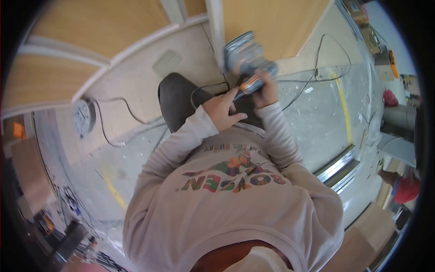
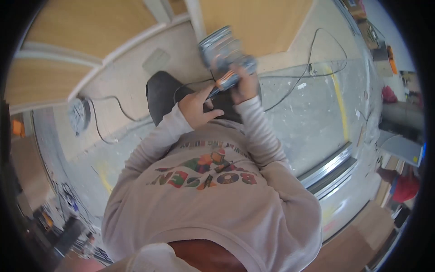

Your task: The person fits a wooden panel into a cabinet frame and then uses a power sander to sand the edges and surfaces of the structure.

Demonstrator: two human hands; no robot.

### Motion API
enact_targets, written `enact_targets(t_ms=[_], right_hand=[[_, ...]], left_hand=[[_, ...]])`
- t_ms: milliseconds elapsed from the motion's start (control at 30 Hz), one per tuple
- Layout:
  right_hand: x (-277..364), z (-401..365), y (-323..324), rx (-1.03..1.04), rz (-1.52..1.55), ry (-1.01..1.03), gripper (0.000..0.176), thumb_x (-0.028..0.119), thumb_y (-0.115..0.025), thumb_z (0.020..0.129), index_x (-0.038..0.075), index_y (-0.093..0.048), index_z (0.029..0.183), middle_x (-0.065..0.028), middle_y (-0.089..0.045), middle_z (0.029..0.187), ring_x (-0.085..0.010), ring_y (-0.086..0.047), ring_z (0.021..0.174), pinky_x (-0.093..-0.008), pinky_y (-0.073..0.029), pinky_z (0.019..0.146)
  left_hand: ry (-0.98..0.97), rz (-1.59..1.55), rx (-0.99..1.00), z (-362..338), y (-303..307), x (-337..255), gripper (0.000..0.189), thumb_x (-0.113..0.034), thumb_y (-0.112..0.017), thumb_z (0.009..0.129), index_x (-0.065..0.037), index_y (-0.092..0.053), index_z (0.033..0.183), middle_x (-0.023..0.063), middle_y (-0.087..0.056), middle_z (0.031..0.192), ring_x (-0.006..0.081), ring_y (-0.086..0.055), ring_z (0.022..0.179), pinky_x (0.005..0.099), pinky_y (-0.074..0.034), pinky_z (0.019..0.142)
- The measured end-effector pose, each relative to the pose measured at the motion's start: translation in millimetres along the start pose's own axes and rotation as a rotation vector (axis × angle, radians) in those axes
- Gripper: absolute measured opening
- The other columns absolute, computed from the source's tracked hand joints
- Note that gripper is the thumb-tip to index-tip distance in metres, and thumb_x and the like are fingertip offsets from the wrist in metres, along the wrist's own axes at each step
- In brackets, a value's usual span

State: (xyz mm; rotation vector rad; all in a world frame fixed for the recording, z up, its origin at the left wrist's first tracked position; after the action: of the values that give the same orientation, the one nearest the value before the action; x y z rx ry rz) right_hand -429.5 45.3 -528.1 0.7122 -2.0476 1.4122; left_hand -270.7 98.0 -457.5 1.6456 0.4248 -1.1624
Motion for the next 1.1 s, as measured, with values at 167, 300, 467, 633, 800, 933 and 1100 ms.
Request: enact_targets(t_ms=[167,300,467,633,800,933,1100], right_hand=[[89,-6,-6,0.12,-0.122,0.235,0.032,0.016,-0.061,0.077,-0.002,-0.049,0.101,-0.0144,-0.06,0.085,-0.028,-0.062,0.069,-0.04,-0.054,0.062],[117,-6,-28,0.076,-0.063,0.34,0.035,0.018,-0.059,0.078,-0.004,-0.049,0.104,-0.0164,-0.061,0.087,-0.0294,-0.063,0.071,-0.042,-0.054,0.061],[75,15,-17,0.096,0.117,0.258,0.039,0.015,-0.06,0.075,-0.001,-0.048,0.108,-0.0172,-0.058,0.099,-0.0299,-0.059,0.082,-0.0402,-0.052,0.071],[10,11,-1,0.047,0.129,0.075,0.042,0.014,-0.061,0.073,0.0,-0.047,0.11,-0.0156,-0.057,0.101,-0.0293,-0.057,0.088,-0.0409,-0.05,0.072],[-23,8,6,-0.054,0.153,-0.003,0.026,0.01,-0.059,0.073,0.001,-0.05,0.097,-0.0114,-0.056,0.086,-0.0287,-0.059,0.074,-0.044,-0.051,0.067],[-26,37,15,-0.092,0.152,0.125,0.024,0.01,-0.061,0.073,0.003,-0.051,0.094,-0.0077,-0.056,0.081,-0.0245,-0.059,0.074,-0.0413,-0.051,0.068],[-7,57,22,-0.168,0.231,0.169,0.025,0.008,-0.058,0.073,0.002,-0.05,0.096,-0.0088,-0.056,0.084,-0.0248,-0.059,0.073,-0.04,-0.053,0.067]], left_hand=[[-0.011,-0.039,0.126,-10,-5,9,0.064,-0.03,-0.072,0.073,0.003,-0.044,0.121,0.0116,-0.06,0.063,0.0269,-0.061,0.058,0.0347,-0.047,0.055],[-0.047,0.005,0.13,-19,6,33,0.053,-0.032,-0.07,0.075,0.002,-0.052,0.112,0.0123,-0.06,0.063,0.0269,-0.06,0.058,0.0347,-0.046,0.054],[-0.018,0.025,0.034,-28,29,67,0.042,-0.034,-0.065,0.078,-0.001,-0.058,0.102,0.0169,-0.063,0.084,0.035,-0.061,0.081,0.0417,-0.048,0.07],[-0.037,0.193,-0.193,-49,71,100,0.03,-0.023,-0.07,0.075,-0.002,-0.063,0.095,0.0141,-0.063,0.075,0.0273,-0.063,0.068,0.0331,-0.049,0.06],[0.08,0.267,-0.162,-53,85,128,0.027,-0.021,-0.072,0.074,-0.003,-0.063,0.093,0.0137,-0.064,0.075,0.0253,-0.063,0.06,0.0321,-0.049,0.055],[0.082,0.299,-0.203,-42,85,142,0.026,-0.021,-0.073,0.073,-0.004,-0.065,0.091,0.0102,-0.061,0.064,0.0165,-0.056,0.05,0.0283,-0.045,0.049],[0.126,0.322,-0.27,-29,86,100,0.023,-0.017,-0.072,0.073,-0.004,-0.065,0.09,0.0097,-0.056,0.056,0.0173,-0.051,0.045,0.0276,-0.042,0.047]])
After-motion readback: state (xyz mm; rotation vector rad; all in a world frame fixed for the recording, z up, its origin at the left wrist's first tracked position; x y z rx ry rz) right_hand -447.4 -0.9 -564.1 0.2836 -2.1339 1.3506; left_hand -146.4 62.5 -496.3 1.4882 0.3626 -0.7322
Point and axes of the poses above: each hand's wrist, its own z-axis towards the middle knuckle, its own y-axis out of the back of the hand, x = y × z, the point moved 6 cm from there along z, towards the middle knuckle
